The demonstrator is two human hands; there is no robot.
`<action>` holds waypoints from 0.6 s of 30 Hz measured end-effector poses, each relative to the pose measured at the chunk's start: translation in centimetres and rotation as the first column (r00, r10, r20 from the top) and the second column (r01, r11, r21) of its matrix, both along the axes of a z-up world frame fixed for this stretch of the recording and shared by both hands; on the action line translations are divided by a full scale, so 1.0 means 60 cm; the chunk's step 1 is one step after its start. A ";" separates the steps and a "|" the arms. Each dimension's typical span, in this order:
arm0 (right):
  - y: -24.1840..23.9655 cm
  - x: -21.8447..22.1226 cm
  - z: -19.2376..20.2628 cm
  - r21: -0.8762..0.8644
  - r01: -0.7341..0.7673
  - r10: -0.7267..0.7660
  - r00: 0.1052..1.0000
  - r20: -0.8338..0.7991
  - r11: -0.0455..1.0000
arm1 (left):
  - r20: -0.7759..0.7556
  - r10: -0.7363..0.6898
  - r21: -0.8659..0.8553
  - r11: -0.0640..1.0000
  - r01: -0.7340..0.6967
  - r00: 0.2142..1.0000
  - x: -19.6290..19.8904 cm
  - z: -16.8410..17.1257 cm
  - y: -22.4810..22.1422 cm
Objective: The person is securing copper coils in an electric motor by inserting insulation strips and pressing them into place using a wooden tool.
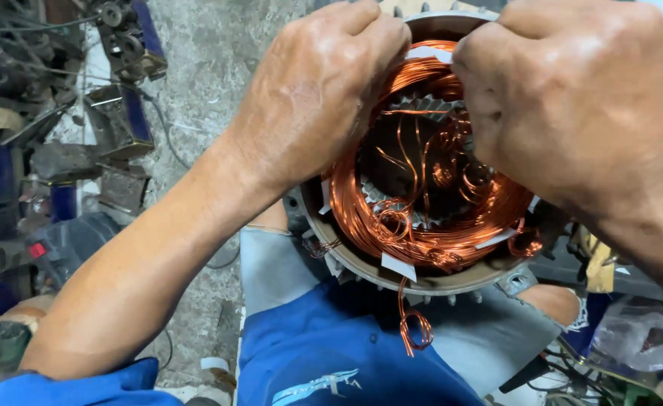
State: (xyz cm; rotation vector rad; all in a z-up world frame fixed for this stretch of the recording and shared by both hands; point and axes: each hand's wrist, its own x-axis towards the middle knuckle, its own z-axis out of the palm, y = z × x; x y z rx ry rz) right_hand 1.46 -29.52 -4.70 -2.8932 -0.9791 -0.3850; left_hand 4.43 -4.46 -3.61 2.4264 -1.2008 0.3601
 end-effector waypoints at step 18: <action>0.001 -0.083 -0.002 0.049 0.232 -0.234 0.970 0.061 0.972 | 0.072 -0.084 -0.020 0.996 0.086 0.994 0.006 -0.023 0.051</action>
